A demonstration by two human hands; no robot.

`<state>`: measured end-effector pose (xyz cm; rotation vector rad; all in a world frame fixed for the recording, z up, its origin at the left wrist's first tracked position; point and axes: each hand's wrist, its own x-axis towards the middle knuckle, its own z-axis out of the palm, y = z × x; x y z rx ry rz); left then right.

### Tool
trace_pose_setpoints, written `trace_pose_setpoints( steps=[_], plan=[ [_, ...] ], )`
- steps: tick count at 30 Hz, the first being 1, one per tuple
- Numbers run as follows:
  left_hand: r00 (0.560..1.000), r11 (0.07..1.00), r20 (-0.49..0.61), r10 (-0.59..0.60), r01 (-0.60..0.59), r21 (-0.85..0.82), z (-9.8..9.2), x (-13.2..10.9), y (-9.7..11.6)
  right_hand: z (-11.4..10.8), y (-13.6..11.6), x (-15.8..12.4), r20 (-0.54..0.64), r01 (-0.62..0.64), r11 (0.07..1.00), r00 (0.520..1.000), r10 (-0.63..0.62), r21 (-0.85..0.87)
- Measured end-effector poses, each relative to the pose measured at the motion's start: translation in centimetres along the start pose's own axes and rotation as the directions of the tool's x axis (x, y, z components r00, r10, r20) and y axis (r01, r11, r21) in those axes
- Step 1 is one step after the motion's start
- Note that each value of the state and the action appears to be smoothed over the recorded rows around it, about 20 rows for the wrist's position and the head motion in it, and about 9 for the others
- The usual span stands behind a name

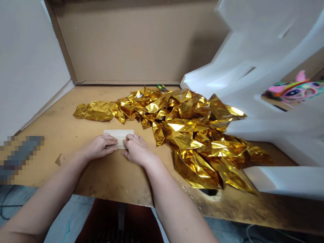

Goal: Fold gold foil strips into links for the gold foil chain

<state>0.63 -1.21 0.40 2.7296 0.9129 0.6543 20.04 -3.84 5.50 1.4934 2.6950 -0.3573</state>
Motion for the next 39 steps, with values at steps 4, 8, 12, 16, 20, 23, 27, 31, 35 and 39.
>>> trace_pose_setpoints(
  steps=[4, 8, 12, 16, 20, 23, 27, 31, 35, 39],
  plan=[
    [0.998, 1.000, -0.056, 0.010, -0.009, 0.017, 0.0, -0.4, -0.8, -0.5, 0.0, -0.2, 0.026, -0.024, 1.000, 0.999, 0.024, -0.009],
    [0.995, 1.000, -0.095, 0.022, -0.020, 0.023, -0.3, -0.7, -1.2, -1.0, 0.4, -0.4, 0.036, -0.063, 0.997, 0.997, 0.064, -0.036],
    [0.993, 1.000, -0.115, 0.000, 0.003, 0.028, -0.7, -0.9, -1.5, -1.4, 0.8, -0.5, 0.040, -0.086, 0.994, 0.995, 0.088, -0.063],
    [0.993, 0.999, -0.106, -0.047, 0.049, 0.020, -1.0, -1.3, -1.9, -1.8, 1.0, -0.6, 0.056, -0.106, 0.991, 0.992, 0.111, -0.088],
    [0.988, 0.993, -0.114, -0.106, 0.110, 0.029, -1.3, -1.7, -2.4, -1.9, 1.2, -0.7, 0.062, -0.114, 0.988, 0.991, 0.120, -0.101],
    [0.984, 0.989, -0.122, -0.131, 0.138, 0.052, -1.2, -1.8, -2.8, -2.0, 1.2, -0.7, 0.066, -0.120, 0.987, 0.990, 0.128, -0.105],
    [0.978, 0.977, -0.145, -0.153, 0.171, 0.124, -0.8, -1.6, -2.5, -2.2, 0.8, -0.8, 0.073, -0.120, 0.984, 0.989, 0.130, -0.128],
    [0.982, 0.981, -0.171, -0.084, 0.112, 0.158, -0.1, -0.7, -1.0, -2.4, 0.5, -0.8, 0.072, -0.111, 0.983, 0.990, 0.122, -0.147],
    [1.000, 0.991, -0.028, -0.007, 0.011, 0.135, 0.5, 0.0, 0.3, -2.3, 0.5, -0.8, 0.064, -0.109, 0.983, 0.991, 0.120, -0.146],
    [0.999, 0.994, 0.049, -0.016, 0.011, 0.105, 0.7, 0.2, 0.5, -2.2, 0.6, -0.8, 0.053, -0.110, 0.983, 0.991, 0.119, -0.144]
  ],
)
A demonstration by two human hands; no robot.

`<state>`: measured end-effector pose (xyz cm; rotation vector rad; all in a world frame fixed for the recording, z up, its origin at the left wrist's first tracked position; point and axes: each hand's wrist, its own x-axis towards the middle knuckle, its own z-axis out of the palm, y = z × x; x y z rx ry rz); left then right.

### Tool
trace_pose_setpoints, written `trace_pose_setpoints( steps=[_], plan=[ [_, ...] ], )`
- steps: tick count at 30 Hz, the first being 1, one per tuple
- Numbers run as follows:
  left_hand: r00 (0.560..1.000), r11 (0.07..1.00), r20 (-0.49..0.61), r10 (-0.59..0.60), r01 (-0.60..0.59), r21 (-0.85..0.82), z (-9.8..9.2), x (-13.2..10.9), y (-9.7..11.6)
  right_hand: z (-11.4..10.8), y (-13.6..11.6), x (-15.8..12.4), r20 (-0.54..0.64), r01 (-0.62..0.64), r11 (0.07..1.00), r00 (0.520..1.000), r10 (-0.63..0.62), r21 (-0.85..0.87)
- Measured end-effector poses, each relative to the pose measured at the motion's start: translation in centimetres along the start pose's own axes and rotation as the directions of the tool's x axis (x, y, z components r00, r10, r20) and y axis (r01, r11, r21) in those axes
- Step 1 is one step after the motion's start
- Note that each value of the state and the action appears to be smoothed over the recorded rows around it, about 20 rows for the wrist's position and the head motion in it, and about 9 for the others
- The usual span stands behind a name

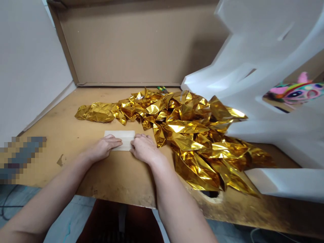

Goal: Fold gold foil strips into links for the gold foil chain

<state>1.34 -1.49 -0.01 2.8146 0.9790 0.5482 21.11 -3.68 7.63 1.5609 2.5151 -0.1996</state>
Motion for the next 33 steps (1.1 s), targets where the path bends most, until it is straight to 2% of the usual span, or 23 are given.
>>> trace_pose_setpoints(
  steps=[3, 5, 8, 11, 21, 28, 33],
  plan=[
    [1.000, 1.000, 0.000, -0.012, 0.012, -0.019, -0.1, 0.0, -0.1, 0.3, -0.3, 0.1, -0.025, 0.005, 1.000, 1.000, -0.005, -0.003],
    [1.000, 0.999, 0.002, -0.010, 0.010, -0.043, -0.3, 0.1, -0.1, 0.8, -0.7, 0.3, -0.082, 0.024, 1.000, 0.996, -0.023, 0.011],
    [1.000, 0.996, 0.029, 0.003, -0.001, -0.094, -0.6, 0.2, 0.1, 1.7, -1.5, 0.7, -0.177, 0.122, 0.991, 0.978, -0.110, 0.059],
    [0.998, 0.995, 0.056, 0.004, 0.002, -0.103, -0.9, 0.3, 0.3, 2.6, -2.1, 1.1, -0.212, 0.179, 0.981, 0.964, -0.160, 0.073],
    [0.997, 0.998, 0.071, -0.003, 0.007, -0.059, -0.8, 0.5, -0.1, 2.6, -1.9, 1.3, -0.174, 0.167, 0.983, 0.973, -0.153, 0.070],
    [0.999, 1.000, 0.044, 0.008, -0.006, -0.030, -0.3, 0.2, -1.0, 2.2, -1.6, 1.3, -0.126, 0.123, 0.989, 0.986, -0.113, 0.077],
    [1.000, 0.999, -0.021, 0.012, -0.013, -0.042, 0.2, -0.3, -2.0, 1.7, -1.5, 1.1, -0.096, 0.096, 0.992, 0.991, -0.089, 0.077]
  ],
)
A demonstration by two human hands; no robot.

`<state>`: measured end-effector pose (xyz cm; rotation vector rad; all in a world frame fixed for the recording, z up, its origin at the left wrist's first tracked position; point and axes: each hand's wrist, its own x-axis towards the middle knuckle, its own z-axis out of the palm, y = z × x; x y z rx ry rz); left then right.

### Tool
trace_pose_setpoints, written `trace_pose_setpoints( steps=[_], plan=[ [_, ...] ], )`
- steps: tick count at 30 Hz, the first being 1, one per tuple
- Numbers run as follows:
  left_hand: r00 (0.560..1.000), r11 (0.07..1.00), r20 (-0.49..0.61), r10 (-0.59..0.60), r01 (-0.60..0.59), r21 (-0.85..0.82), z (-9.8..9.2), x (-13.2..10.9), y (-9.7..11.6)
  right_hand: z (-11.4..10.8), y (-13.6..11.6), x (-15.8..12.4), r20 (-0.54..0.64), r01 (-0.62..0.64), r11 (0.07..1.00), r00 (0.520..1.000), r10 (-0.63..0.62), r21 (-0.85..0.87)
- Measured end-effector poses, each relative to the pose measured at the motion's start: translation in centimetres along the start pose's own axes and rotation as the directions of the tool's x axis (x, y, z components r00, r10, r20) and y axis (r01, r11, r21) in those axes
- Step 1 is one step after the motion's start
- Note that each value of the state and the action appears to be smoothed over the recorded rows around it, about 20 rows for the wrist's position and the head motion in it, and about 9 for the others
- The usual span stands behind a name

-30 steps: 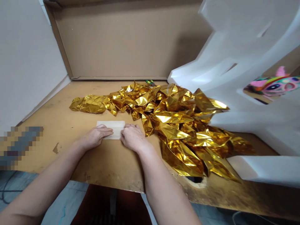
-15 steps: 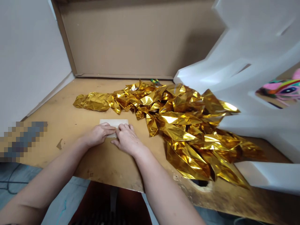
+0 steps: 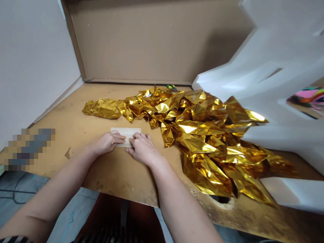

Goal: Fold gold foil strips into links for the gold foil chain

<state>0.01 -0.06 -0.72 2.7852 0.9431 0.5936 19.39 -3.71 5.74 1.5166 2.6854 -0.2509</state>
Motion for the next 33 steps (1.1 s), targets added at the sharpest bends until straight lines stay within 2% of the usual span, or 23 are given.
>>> trace_pose_setpoints(
  steps=[7, 17, 33],
  plan=[
    [0.999, 1.000, -0.049, 0.007, -0.008, -0.015, 0.2, -0.3, -0.6, -0.2, 0.6, 0.0, 0.050, -0.077, 0.997, 0.996, 0.076, 0.012],
    [0.990, 0.997, -0.126, -0.061, 0.055, -0.050, -0.7, -1.4, -1.9, -0.8, 1.5, -0.2, 0.041, -0.088, 0.995, 0.995, 0.090, -0.035],
    [0.984, 0.990, -0.112, -0.138, 0.134, -0.047, -1.4, -1.8, -2.5, -0.9, 2.4, -0.2, 0.042, -0.086, 0.996, 0.995, 0.088, -0.032]
  ],
)
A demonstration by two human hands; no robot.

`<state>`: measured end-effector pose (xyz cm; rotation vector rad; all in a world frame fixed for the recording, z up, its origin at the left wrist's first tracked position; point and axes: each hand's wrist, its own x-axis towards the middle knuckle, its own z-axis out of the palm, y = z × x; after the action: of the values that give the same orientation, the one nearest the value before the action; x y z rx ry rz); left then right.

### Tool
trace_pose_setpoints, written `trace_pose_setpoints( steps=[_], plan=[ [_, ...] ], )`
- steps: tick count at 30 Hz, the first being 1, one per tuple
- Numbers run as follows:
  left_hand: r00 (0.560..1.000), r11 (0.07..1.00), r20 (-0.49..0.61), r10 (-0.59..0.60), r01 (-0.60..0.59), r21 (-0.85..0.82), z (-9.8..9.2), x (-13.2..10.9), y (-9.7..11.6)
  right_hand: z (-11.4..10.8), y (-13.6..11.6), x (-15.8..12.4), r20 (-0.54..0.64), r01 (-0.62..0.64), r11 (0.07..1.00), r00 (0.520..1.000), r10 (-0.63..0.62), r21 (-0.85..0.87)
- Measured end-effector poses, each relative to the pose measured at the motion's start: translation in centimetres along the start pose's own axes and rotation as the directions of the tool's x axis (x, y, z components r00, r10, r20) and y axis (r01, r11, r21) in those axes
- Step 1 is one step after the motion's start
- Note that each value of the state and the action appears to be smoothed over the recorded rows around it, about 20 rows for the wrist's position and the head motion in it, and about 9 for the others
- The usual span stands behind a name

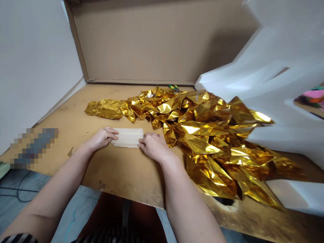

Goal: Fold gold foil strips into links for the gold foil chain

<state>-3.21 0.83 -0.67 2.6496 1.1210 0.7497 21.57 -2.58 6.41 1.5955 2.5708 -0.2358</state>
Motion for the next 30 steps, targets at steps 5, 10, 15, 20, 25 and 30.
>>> trace_pose_setpoints(
  steps=[5, 10, 15, 20, 25, 30],
  plan=[
    [1.000, 1.000, -0.005, -0.019, 0.019, -0.017, 0.15, -0.03, -0.12, -0.01, 0.44, 0.01, -0.022, -0.022, 1.000, 1.000, 0.022, -0.007],
    [1.000, 0.999, -0.001, -0.025, 0.025, -0.039, 0.11, 0.00, -0.13, -0.08, 0.41, 0.00, -0.008, -0.030, 1.000, 1.000, 0.030, -0.002],
    [0.999, 0.998, 0.009, -0.043, 0.043, -0.051, -0.03, 0.02, 0.00, -0.18, 0.20, -0.05, 0.008, -0.036, 0.999, 0.999, 0.036, -0.005],
    [0.998, 0.997, 0.020, -0.059, 0.060, -0.055, -0.13, 0.05, 0.12, 0.19, 0.61, 0.10, -0.024, -0.010, 1.000, 1.000, 0.010, -0.005],
    [0.997, 0.996, 0.026, -0.069, 0.071, -0.061, -0.13, 0.09, 0.14, 0.27, 0.80, 0.20, -0.036, 0.004, 1.000, 0.999, -0.004, -0.003],
    [0.996, 0.994, 0.023, -0.080, 0.082, -0.076, -0.14, 0.10, 0.16, 0.16, 0.61, 0.17, -0.042, -0.002, 1.000, 0.999, 0.002, -0.009]
  ],
)
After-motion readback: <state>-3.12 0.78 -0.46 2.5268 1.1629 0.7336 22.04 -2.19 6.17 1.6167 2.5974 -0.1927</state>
